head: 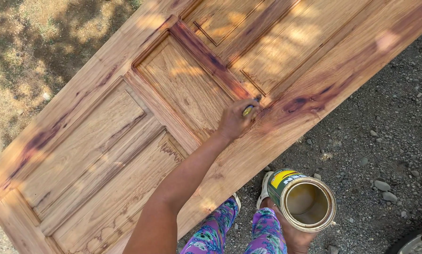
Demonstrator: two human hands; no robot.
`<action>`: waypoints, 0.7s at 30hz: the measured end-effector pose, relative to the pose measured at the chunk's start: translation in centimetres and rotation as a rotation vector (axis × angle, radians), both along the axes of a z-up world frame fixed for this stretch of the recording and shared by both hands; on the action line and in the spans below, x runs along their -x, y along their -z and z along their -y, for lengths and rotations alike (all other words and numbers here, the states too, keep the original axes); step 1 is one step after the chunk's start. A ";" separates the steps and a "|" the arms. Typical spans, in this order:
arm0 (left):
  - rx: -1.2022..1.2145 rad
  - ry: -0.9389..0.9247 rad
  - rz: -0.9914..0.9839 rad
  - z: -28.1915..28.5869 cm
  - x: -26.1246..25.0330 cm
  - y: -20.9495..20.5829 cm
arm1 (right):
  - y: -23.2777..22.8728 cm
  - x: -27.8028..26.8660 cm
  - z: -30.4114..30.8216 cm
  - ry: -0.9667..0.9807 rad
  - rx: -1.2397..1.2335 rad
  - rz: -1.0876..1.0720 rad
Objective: The person applies wood stain to a paneled wooden door lying on supports outdoors, using a wide brush held in the right hand while the left hand holds the open stain can. They brush stain across the recessed panels, rails and stiles, periodically dipping the brush back into the can and working along the door surface.
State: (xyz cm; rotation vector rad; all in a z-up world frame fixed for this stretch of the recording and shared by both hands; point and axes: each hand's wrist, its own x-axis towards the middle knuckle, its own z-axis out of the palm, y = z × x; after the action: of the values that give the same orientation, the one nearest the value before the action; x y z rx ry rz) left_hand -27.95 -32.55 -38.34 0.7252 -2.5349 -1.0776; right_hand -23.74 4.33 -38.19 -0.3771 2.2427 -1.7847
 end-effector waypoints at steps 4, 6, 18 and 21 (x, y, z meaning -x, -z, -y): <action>0.269 -0.007 -0.109 -1.1 -0.7 3.2 | -0.1 1.1 1.3 -0.017 -0.032 0.032; 0.128 0.115 0.000 -3.6 -2.0 1.7 | -0.3 1.7 2.0 -0.002 -0.063 0.104; 0.131 -0.362 0.281 13.7 11.0 -1.7 | 1.0 9.6 0.5 -0.129 -0.014 0.140; 0.369 -0.336 0.343 13.5 12.0 0.2 | 0.9 11.8 -0.3 -0.135 -0.020 0.146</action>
State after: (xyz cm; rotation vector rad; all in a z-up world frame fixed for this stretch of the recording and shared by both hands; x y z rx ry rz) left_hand -39.97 -46.06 -38.58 1.2503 -2.6371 -0.3862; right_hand -35.52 4.60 -39.12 -0.3725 2.0825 -1.6636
